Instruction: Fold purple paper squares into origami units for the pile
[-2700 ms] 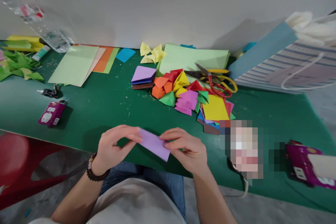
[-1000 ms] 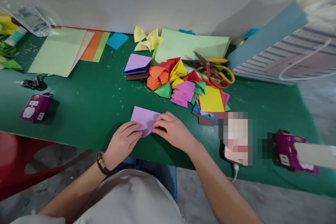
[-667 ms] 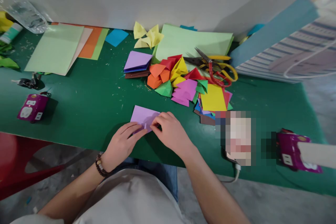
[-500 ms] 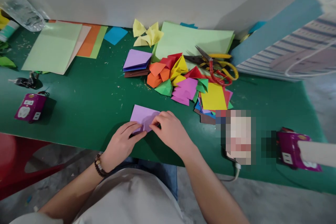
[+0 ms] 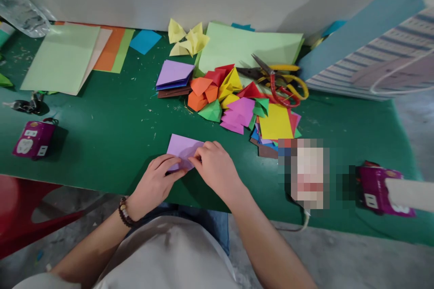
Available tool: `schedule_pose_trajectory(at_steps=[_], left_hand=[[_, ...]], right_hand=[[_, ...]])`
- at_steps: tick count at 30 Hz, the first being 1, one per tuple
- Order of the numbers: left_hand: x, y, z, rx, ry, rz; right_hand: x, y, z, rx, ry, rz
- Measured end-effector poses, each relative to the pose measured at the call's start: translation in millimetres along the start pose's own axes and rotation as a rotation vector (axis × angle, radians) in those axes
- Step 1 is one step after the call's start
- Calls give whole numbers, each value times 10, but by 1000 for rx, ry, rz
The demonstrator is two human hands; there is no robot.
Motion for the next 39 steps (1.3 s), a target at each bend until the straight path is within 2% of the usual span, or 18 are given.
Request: schedule_pose_trajectory(at_steps=[11,21,30,33,39], left_hand=[[14,18,-2,21,-3,35],[-14,9,12,-7,19,74],[77,104,44,-76,85,196],[119,156,93,-112,77,211],[135,186,141,-150,68,251]], right_hand=[[7,14,30,-2,-63,-17],[-11,-12,47,50,-144,-119],[-11,-3,56,9,-140,-98],[-22,-54,27,58,-97,-130],[-61,-318,8,217,48,-286]])
Point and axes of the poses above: each hand's wrist, its own y-axis towards the middle knuckle, its own x-axis out of the back of the hand, z = x × y, the point moved 3 cm from there along y, towards the middle knuckle
